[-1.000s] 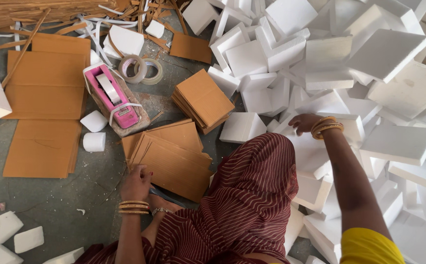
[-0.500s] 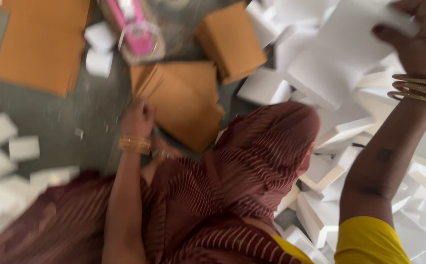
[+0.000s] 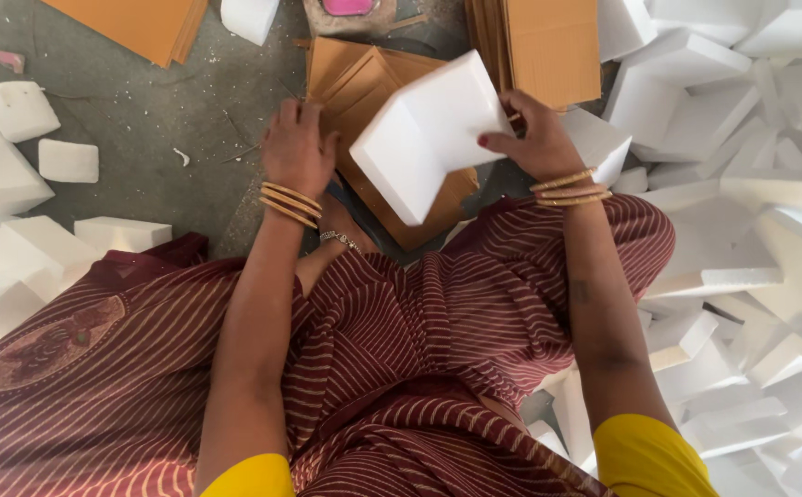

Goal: The person places L-shaped foam corner protectors into cardboard corners and secures them with adhesive tape using a tape dispenser by hand.

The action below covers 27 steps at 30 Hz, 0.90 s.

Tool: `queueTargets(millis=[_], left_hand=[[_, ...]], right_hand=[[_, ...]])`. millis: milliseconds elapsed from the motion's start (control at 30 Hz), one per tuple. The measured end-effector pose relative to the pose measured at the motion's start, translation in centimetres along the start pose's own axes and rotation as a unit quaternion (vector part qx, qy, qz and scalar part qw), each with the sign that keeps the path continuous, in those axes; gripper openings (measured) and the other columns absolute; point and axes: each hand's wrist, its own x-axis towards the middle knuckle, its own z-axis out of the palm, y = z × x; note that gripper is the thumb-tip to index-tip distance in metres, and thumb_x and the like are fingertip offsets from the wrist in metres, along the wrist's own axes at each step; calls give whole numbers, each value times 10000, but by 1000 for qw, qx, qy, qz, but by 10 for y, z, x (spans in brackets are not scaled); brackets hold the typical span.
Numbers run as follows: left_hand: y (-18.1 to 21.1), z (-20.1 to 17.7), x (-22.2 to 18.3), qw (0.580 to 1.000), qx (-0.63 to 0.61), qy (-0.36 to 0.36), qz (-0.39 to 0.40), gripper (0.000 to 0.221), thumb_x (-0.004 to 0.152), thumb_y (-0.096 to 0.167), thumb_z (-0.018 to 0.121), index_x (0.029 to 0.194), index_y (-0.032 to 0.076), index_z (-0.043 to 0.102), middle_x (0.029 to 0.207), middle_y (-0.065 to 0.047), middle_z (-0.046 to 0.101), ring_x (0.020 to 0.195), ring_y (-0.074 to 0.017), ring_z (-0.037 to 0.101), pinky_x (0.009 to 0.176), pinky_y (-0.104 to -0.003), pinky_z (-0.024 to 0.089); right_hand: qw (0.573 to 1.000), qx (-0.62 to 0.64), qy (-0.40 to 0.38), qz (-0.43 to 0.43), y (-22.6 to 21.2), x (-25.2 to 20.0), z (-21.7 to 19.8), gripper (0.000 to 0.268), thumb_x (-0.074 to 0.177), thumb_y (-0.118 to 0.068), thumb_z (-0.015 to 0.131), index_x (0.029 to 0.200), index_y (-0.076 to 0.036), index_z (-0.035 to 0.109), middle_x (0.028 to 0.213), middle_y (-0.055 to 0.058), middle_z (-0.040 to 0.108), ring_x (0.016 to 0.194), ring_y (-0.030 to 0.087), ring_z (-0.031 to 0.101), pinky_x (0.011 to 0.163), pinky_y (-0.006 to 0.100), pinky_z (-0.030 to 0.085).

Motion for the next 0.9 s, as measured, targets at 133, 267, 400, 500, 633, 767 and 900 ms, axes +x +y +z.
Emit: queueTargets(millis=[133,267,400,500,633,767,900], left_hand=[[14,2,2,999,26,44,17,1080,554,392,950,1417,-43,468,1289,-283,493,1143,-459,522,934,-589,453],[13,4,4,999,-7,-28,-34,980,626,367,975,1396,45,462,1217,-194,515,1117,-401,541,959,-535,453],[14,8,1,1000,21,-12,4,862,650,337,979,1316,93,490,1204,-143,515,1127,-360,550,977,-527,451],[20,8,1,1000,13,-17,7,901,655,350,980,1353,80,478,1244,-146,503,1148,-359,535,982,-530,426],[39,10,10,999,25,-30,2,1071,613,412,978,1454,49,423,1272,-150,487,1178,-363,486,990,-548,367],[56,12,24,997,71,-31,28,1125,537,485,970,1421,40,434,1292,-168,476,1215,-368,449,993,-567,321],[62,9,33,988,114,-88,57,1035,558,506,960,1348,20,500,1270,-149,512,1230,-341,466,1071,-582,291]], right_hand=[[998,-11,-52,11,1,-13,-2,561,829,-280,854,1258,-1,625,1127,133,697,1055,250,669,910,373,545],[997,-12,-78,10,-7,-13,-2,516,814,-253,844,1233,-15,660,1135,127,700,1062,249,671,930,376,526],[996,-24,-80,9,-17,-14,-11,519,799,-255,850,1223,-19,667,1146,128,697,1063,247,672,928,377,529],[996,-39,-73,12,-17,-19,-18,524,794,-255,852,1224,-19,671,1132,131,709,1043,250,674,918,383,528],[998,3,-56,-12,-13,-24,-29,553,800,-248,849,1267,-21,660,1131,125,716,1051,245,669,918,388,522],[999,-7,-43,24,-12,-28,-38,509,803,-250,852,1228,-32,677,1091,120,726,1007,241,686,880,383,538],[998,13,-40,36,-14,-31,-43,467,804,-233,842,1198,-33,688,1080,120,733,987,234,699,859,379,560]])
